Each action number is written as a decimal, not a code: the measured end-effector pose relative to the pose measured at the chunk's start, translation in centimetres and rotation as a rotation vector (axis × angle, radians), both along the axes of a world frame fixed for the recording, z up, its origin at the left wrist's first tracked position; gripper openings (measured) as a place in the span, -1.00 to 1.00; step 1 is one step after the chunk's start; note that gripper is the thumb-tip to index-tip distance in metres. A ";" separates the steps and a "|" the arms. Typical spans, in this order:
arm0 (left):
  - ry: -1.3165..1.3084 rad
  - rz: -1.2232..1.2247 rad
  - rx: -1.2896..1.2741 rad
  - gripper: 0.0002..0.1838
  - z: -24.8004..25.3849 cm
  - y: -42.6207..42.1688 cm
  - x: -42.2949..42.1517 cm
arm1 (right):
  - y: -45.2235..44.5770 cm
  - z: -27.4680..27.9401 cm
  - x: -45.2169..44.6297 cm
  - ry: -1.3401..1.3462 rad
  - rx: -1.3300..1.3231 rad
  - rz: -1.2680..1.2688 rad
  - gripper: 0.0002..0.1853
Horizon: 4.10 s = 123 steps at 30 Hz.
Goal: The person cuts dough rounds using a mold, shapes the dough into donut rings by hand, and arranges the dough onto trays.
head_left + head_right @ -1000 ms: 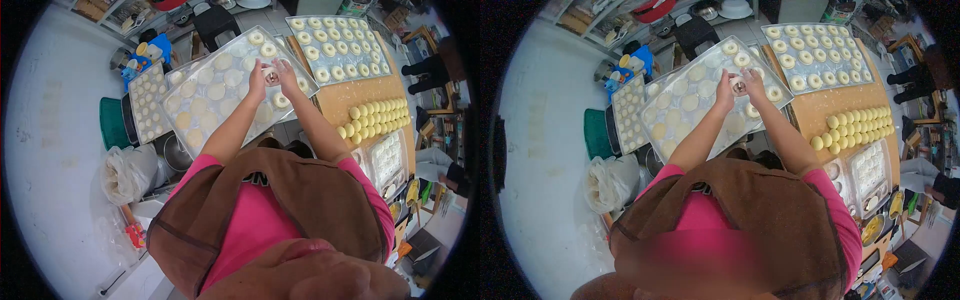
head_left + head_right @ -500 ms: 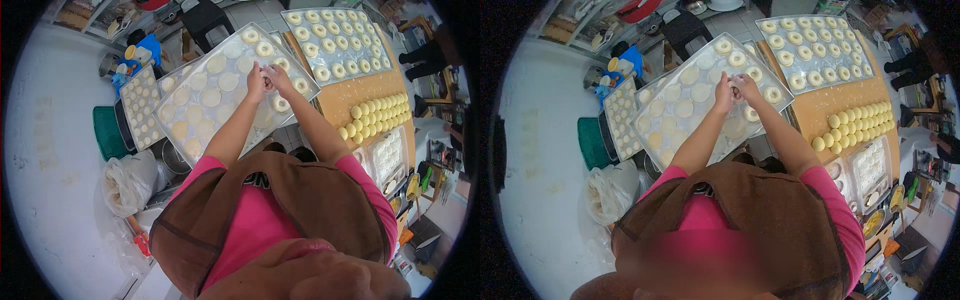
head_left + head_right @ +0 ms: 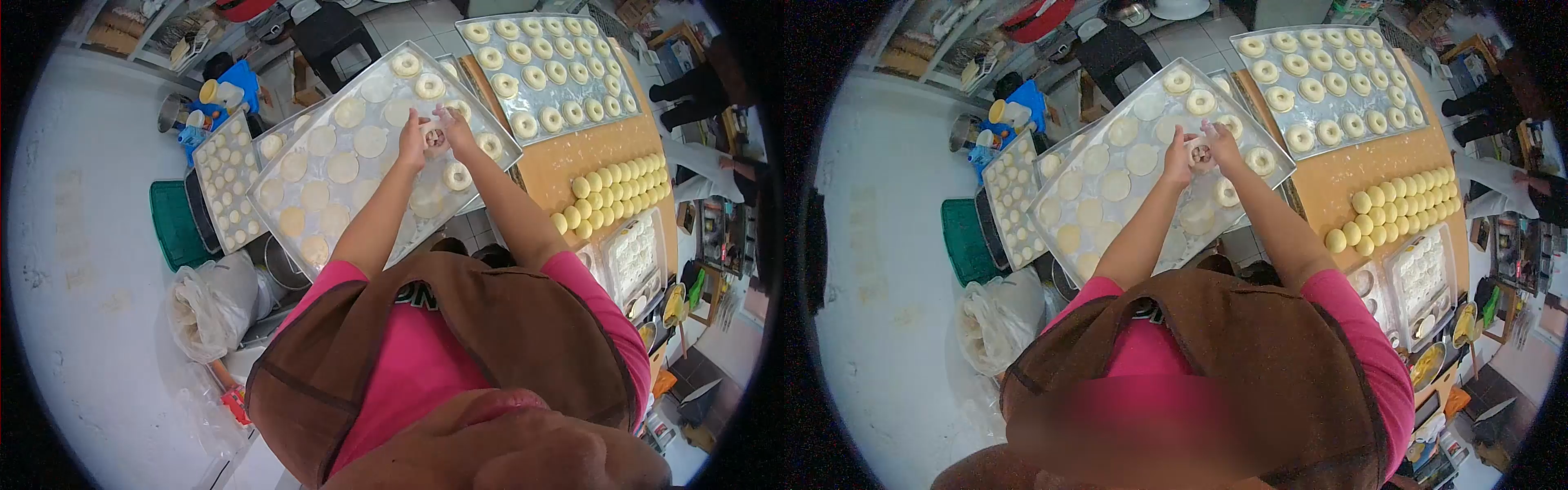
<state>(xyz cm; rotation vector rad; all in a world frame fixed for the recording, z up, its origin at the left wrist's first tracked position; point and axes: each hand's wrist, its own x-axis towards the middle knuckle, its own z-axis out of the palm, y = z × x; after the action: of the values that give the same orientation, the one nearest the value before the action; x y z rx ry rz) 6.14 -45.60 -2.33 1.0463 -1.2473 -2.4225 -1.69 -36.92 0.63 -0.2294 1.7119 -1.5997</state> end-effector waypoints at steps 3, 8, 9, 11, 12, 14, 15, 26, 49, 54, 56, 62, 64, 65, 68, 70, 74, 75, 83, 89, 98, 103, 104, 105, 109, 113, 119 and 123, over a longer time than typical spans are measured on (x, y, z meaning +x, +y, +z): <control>-0.029 0.176 0.097 -0.42 -0.6 0.3 0.2 | -0.1 0.0 0.4 -0.084 0.043 0.003 -0.43; -0.153 0.103 -0.145 -0.32 0.1 0.2 1.3 | -0.6 -3.4 0.1 0.003 0.134 0.046 -0.43; -0.152 0.103 -0.143 -0.32 -0.3 0.1 1.3 | -0.6 -3.3 0.3 0.088 0.158 0.014 -0.45; -0.195 0.071 -0.200 -0.30 -0.8 0.0 1.1 | -0.6 -3.1 0.7 0.176 0.184 -0.018 -0.46; -0.194 0.070 -0.198 -0.30 -0.2 0.2 1.1 | -0.4 -2.1 0.9 0.208 0.203 -0.014 -0.46; -0.258 0.017 -0.277 -0.28 2.1 0.5 1.4 | -0.3 -1.7 0.8 0.241 0.222 -0.010 -0.46; -0.257 0.018 -0.277 -0.28 2.0 0.4 1.4 | -0.4 -2.1 0.7 0.305 0.261 0.012 -0.46; -0.182 -0.179 -0.547 -0.38 2.4 -0.6 2.3 | 0.5 -1.7 1.0 0.607 0.355 0.067 -0.60; -0.308 -0.681 -1.687 -0.63 1.6 -1.8 5.0 | 2.7 0.3 2.6 1.276 0.741 0.619 -0.71; -0.289 -0.656 -1.695 -0.64 1.3 -1.7 5.0 | 3.0 -0.3 2.5 1.299 0.706 0.592 -0.71; -0.274 -0.636 -1.676 -0.67 1.6 -1.6 5.0 | 3.5 -0.1 2.2 1.324 0.670 0.557 -0.70; -0.390 -0.384 -1.144 -0.68 6.3 -2.9 4.4 | 4.5 2.8 0.0 0.876 0.346 0.199 -0.62; -0.491 -0.603 -1.183 -0.59 4.9 -3.5 4.3 | 4.1 2.8 -1.2 0.668 0.528 0.584 -0.50; -0.311 -0.562 -1.326 -0.46 3.4 -3.0 4.8 | 4.6 2.6 -0.5 0.668 0.527 0.577 -0.50; -0.197 -0.533 -1.510 -0.19 4.5 -1.3 5.6 | 6.9 2.9 2.0 1.173 0.587 0.528 -0.35; -0.222 -0.522 -1.571 -0.02 5.8 -0.2 5.7 | 9.3 2.8 1.3 1.029 0.563 0.427 -0.26; -0.133 -0.435 -1.571 0.00 5.0 0.9 6.9 | 18.3 1.3 -1.3 0.998 0.495 0.069 -0.39; -0.119 -0.398 -1.570 -0.01 5.0 1.4 7.3 | 20.9 0.4 -1.9 1.072 0.460 -0.086 -0.48; 0.006 -0.319 -1.572 -0.11 4.8 7.3 8.0 | 42.3 2.3 -3.2 1.064 0.634 -0.607 -0.58; 0.082 -0.327 -1.591 -0.18 6.5 14.8 5.2 | 60.7 -0.4 -5.5 1.128 0.851 -0.907 -0.65; 0.263 -0.445 -1.618 -0.20 9.0 27.7 1.1 | 74.6 -6.5 -15.3 0.655 1.028 -0.596 -0.65; 0.372 -0.505 -1.736 -0.25 10.5 31.4 1.2 | 74.5 -5.3 -16.4 0.607 1.085 -0.407 -0.59; 0.368 -0.485 -1.738 -0.25 10.5 31.6 1.2 | 74.3 -3.8 -15.8 0.599 1.128 -0.308 -0.55; 0.362 -0.491 -1.723 -0.25 10.3 31.6 1.4 | 74.5 -3.3 -15.7 0.615 1.127 -0.301 -0.55; 0.311 -0.479 -1.735 -0.24 10.5 32.1 2.1 | 76.8 -4.1 -14.4 0.583 0.970 -0.374 -0.42; 0.322 -0.484 -1.745 -0.24 10.4 32.4 2.3 | 77.0 -4.4 -12.6 0.609 0.857 -0.527 -0.44; 0.283 -0.445 -1.714 -0.25 11.5 32.1 3.6 | 73.2 -1.5 -13.6 0.908 0.930 -0.652 -0.54; 0.225 -0.426 -1.669 -0.30 11.0 31.1 5.3 | 69.4 0.1 -15.1 0.950 0.787 -0.668 -0.66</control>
<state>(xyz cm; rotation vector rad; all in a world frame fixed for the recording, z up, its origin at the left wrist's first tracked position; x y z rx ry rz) 11.44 -14.45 8.69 -0.0349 -2.5846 -0.7664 -16.82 32.44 0.69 0.0088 3.2834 -1.1046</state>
